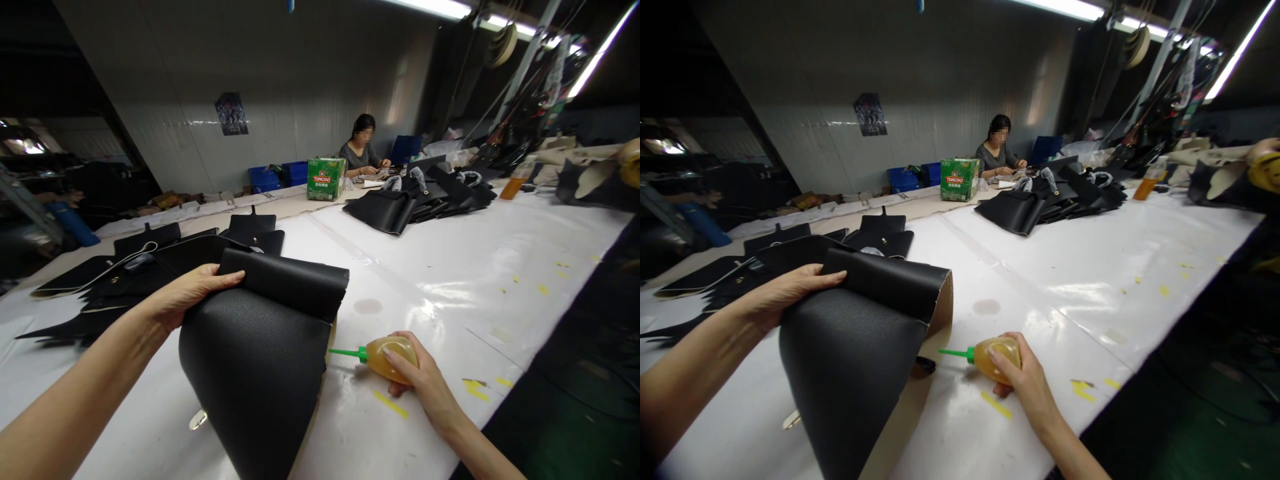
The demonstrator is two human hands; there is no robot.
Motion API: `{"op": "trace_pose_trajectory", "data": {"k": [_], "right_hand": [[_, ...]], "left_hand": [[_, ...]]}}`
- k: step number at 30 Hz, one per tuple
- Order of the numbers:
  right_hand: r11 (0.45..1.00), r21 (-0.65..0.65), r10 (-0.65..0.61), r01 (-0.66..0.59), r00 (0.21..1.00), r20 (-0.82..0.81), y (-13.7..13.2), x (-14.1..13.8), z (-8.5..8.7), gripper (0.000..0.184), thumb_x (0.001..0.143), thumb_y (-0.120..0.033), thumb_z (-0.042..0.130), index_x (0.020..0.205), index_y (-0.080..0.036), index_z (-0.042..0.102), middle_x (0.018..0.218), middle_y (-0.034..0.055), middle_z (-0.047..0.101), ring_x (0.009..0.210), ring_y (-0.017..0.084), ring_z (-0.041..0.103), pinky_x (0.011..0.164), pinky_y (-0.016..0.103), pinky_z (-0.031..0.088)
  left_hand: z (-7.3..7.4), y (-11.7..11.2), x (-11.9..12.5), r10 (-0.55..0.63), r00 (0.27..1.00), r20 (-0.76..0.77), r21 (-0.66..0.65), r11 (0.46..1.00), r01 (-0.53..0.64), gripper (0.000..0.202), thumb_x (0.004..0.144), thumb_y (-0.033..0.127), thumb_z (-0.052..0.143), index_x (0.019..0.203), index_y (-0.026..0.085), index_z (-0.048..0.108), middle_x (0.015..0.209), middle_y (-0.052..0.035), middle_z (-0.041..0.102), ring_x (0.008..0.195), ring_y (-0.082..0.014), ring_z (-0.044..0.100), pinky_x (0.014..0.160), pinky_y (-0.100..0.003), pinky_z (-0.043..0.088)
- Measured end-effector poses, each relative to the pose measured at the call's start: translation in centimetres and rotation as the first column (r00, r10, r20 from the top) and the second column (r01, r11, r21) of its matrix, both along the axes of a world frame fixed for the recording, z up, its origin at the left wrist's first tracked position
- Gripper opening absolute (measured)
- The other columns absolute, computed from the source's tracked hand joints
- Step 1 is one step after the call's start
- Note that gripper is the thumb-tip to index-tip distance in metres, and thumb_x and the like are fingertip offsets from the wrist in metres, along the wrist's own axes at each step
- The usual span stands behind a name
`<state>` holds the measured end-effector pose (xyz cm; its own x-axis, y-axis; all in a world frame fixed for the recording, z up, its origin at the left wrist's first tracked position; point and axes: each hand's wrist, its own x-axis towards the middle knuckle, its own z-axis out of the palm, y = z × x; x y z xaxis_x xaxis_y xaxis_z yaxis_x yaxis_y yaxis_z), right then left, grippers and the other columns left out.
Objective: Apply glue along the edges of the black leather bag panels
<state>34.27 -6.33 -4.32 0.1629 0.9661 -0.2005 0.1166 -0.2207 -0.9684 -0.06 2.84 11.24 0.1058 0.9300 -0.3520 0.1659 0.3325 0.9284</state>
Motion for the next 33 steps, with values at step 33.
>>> {"op": "trace_pose_trajectory", "data": {"k": [33], "right_hand": [[0.992,0.083,0.076,-0.091,0.982,0.176,-3.6,-2.7,0.5,0.042,0.076,-0.054,0.058,0.103,-0.024,0.045,0.078,0.0001,0.059,0.061,0.018,0.059,0.046,0.027,0.052]], "left_hand": [[-0.7,-0.3,-1.4,-0.041,0.998,0.039,0.024,0.999,0.040,0.031,0.069,0.035,0.076,0.094,0.019,0.068,0.085,-0.0071,0.074,0.071,-0.0189,0.069,0.062,-0.024,0.055]]}}
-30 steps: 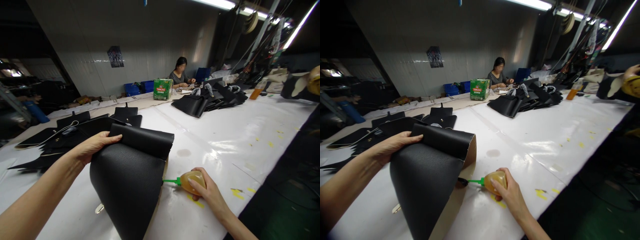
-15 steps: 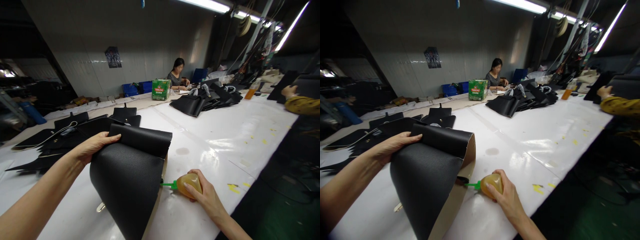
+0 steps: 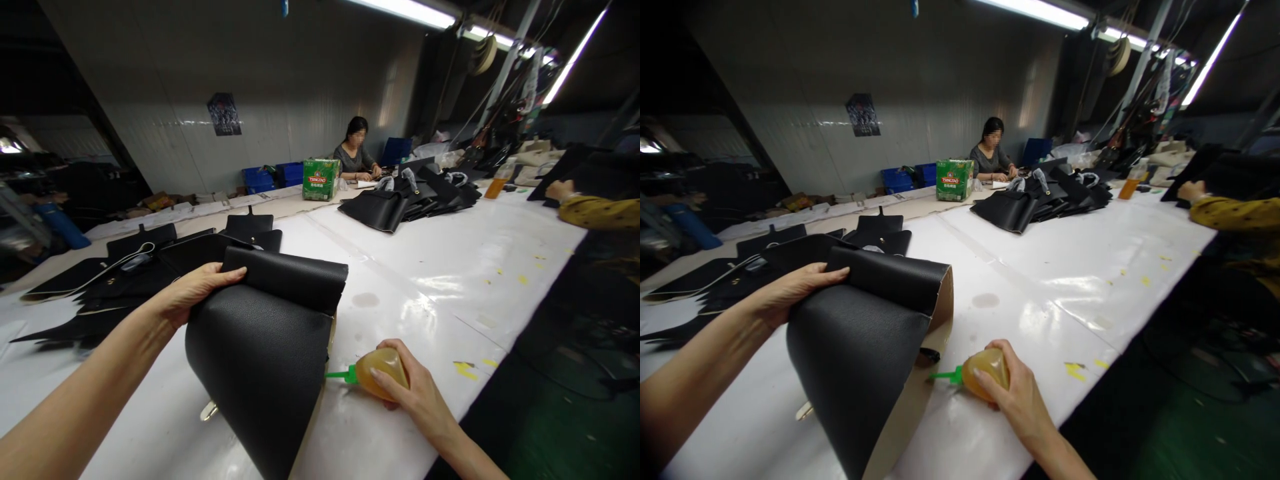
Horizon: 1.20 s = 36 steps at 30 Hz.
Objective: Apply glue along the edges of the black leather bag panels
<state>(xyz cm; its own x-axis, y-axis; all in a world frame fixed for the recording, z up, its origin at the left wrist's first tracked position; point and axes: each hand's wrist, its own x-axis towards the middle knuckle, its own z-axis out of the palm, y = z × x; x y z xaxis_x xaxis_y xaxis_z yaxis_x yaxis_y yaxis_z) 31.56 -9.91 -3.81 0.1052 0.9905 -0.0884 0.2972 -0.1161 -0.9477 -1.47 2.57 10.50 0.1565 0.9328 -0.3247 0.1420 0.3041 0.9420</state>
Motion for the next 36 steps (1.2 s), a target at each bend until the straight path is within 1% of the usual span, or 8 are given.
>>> {"op": "trace_pose_trajectory", "data": {"k": [4,10,16,21,26,28,32,36], "right_hand": [[0.998,0.020,-0.062,0.062,0.998,0.027,-0.5,0.1,0.1,0.045,0.076,-0.056,0.057,0.105,-0.024,0.044,0.083,0.0016,0.061,0.067,0.021,0.061,0.050,0.029,0.052],[0.984,0.075,0.144,-0.163,0.967,0.211,-0.7,0.4,0.1,0.035,0.082,-0.051,0.055,0.101,-0.023,0.046,0.080,-0.0006,0.060,0.071,0.020,0.059,0.066,0.031,0.048],[0.993,0.091,0.049,-0.073,0.969,0.243,-0.6,0.5,0.3,0.037,0.083,-0.051,0.054,0.106,-0.023,0.044,0.090,0.0022,0.062,0.076,0.022,0.062,0.072,0.035,0.049],[0.971,0.079,0.204,-0.227,0.952,0.228,-1.1,0.4,0.0,0.033,0.083,-0.048,0.055,0.102,-0.023,0.046,0.081,-0.0010,0.060,0.072,0.019,0.059,0.069,0.032,0.046],[0.990,0.098,0.071,-0.099,0.963,0.260,-0.9,0.9,-0.4,0.039,0.083,-0.050,0.055,0.109,-0.023,0.043,0.092,0.0014,0.061,0.077,0.020,0.060,0.072,0.032,0.046],[0.988,0.099,0.085,-0.116,0.959,0.270,-1.1,0.8,-0.3,0.039,0.083,-0.049,0.055,0.109,-0.023,0.043,0.095,0.0020,0.060,0.078,0.020,0.059,0.074,0.032,0.045],[0.964,0.071,0.234,-0.257,0.943,0.238,-1.6,0.3,-0.2,0.035,0.084,-0.047,0.055,0.107,-0.023,0.044,0.087,-0.0004,0.060,0.076,0.019,0.059,0.073,0.032,0.045],[0.982,0.084,0.147,-0.172,0.959,0.244,-1.1,0.6,-0.3,0.037,0.084,-0.048,0.055,0.108,-0.024,0.043,0.089,0.0004,0.059,0.077,0.020,0.059,0.072,0.032,0.045]], "left_hand": [[0.0,0.0,-0.1,0.004,1.000,-0.007,-0.009,1.000,-0.004,0.031,0.069,0.034,0.076,0.093,0.018,0.068,0.084,-0.0068,0.074,0.070,-0.0185,0.069,0.061,-0.024,0.055],[0.1,-0.2,-0.2,0.008,1.000,0.027,-0.001,1.000,-0.008,0.030,0.066,0.032,0.078,0.091,0.018,0.068,0.082,-0.0061,0.074,0.066,-0.0171,0.069,0.058,-0.021,0.055],[0.0,-0.2,-0.2,0.002,0.999,0.036,0.002,1.000,-0.003,0.029,0.066,0.032,0.078,0.089,0.018,0.069,0.081,-0.0064,0.074,0.065,-0.0164,0.069,0.058,-0.021,0.055],[-0.1,0.0,-0.3,0.000,1.000,0.028,0.016,1.000,-0.001,0.027,0.067,0.032,0.077,0.089,0.018,0.069,0.081,-0.0059,0.074,0.066,-0.0167,0.069,0.058,-0.020,0.055],[-0.2,-0.3,-0.2,-0.006,0.999,0.036,0.015,1.000,0.005,0.027,0.067,0.032,0.078,0.088,0.018,0.069,0.080,-0.0053,0.074,0.065,-0.0162,0.069,0.057,-0.020,0.055],[-0.2,-0.3,-0.2,-0.001,0.999,0.042,0.018,1.000,0.000,0.025,0.067,0.032,0.078,0.087,0.019,0.069,0.079,-0.0045,0.074,0.065,-0.0155,0.068,0.057,-0.019,0.054],[-0.4,-0.3,-0.3,-0.025,0.998,0.053,0.021,0.999,0.024,0.026,0.069,0.033,0.076,0.089,0.018,0.069,0.081,-0.0061,0.074,0.066,-0.0160,0.068,0.059,-0.020,0.055],[-0.4,-0.5,-0.4,-0.029,0.998,0.054,0.023,0.999,0.028,0.024,0.069,0.033,0.076,0.087,0.018,0.069,0.079,-0.0042,0.074,0.064,-0.0147,0.068,0.057,-0.019,0.054]]}}
